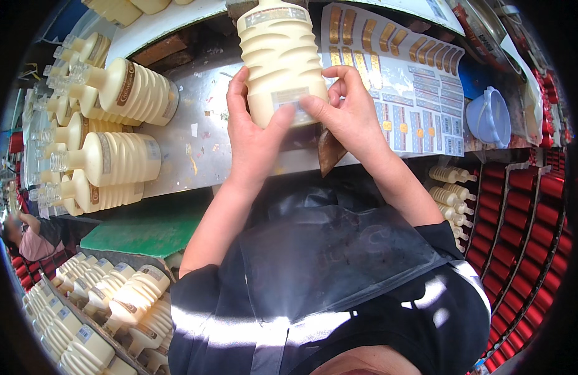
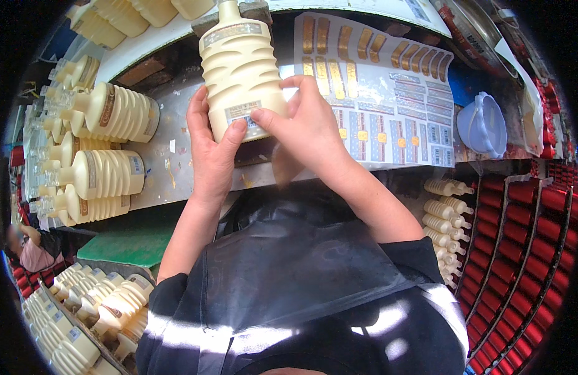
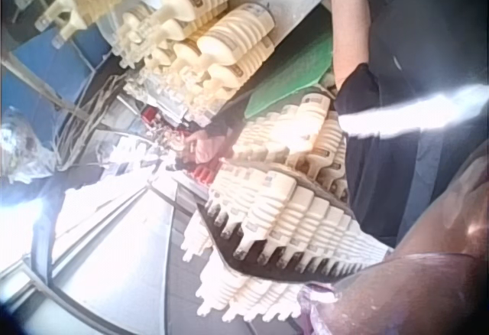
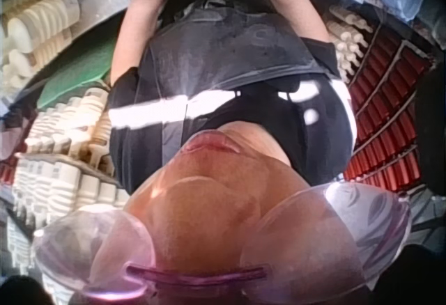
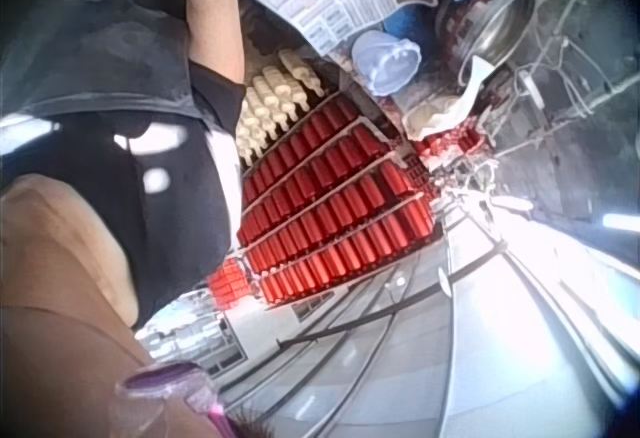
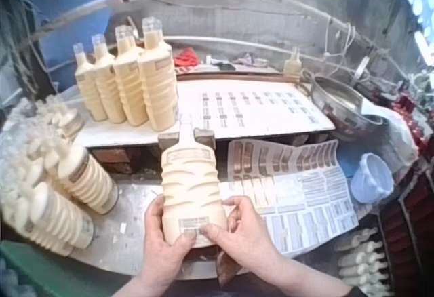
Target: The person applies adhesive labels to cream-colored plastic bottles by hand. They peel each label from a sheet, wrap it around the bottle, and smooth it into place. The labeled bottles are then placed on a nearby surface.
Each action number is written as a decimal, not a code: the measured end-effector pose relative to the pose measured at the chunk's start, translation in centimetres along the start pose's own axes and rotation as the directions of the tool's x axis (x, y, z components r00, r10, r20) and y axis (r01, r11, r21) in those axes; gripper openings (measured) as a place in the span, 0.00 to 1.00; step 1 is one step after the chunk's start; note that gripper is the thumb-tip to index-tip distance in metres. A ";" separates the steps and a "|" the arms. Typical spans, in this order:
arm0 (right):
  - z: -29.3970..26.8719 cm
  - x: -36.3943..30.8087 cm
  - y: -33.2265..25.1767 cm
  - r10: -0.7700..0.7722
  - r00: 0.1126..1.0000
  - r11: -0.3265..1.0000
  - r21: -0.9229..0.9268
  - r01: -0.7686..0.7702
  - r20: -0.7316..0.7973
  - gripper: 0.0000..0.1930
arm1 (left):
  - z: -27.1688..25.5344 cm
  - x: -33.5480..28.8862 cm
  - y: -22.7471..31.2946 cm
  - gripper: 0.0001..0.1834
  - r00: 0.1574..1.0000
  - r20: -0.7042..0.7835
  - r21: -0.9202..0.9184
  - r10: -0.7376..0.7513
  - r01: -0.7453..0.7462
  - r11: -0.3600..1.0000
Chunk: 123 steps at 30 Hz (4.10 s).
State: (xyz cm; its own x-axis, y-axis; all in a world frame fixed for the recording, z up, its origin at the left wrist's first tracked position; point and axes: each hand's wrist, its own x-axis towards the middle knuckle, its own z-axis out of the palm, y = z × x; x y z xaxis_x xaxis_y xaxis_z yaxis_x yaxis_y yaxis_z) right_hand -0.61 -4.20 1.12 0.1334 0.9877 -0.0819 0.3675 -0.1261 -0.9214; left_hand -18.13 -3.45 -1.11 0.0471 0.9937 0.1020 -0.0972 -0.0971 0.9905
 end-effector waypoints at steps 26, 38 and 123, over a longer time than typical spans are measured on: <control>-1.4 0.3 -3.1 -0.760 0.635 0.630 -0.397 0.667 -0.139 0.12 | -0.8 0.0 -1.8 0.35 0.991 -0.027 0.162 0.127 -0.121 0.979; 0.9 -2.3 -0.5 -0.469 0.851 0.878 -0.226 0.421 -0.235 0.16 | 0.0 1.0 -1.8 0.28 0.981 -0.106 0.207 0.165 -0.140 0.968; -11.6 5.6 9.1 -0.151 0.988 0.696 -0.714 0.079 -0.038 0.14 | 9.7 -0.2 1.0 0.15 0.776 0.613 0.180 0.148 -0.320 0.930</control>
State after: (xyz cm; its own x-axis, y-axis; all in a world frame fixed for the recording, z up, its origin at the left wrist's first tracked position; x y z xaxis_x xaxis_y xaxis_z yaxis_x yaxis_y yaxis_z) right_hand 14.15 -0.93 -3.36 0.1108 0.9912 0.0728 0.9232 -0.0756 -0.3768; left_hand -8.58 -4.25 0.75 0.6313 0.7224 0.2821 0.0739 -0.4182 0.9053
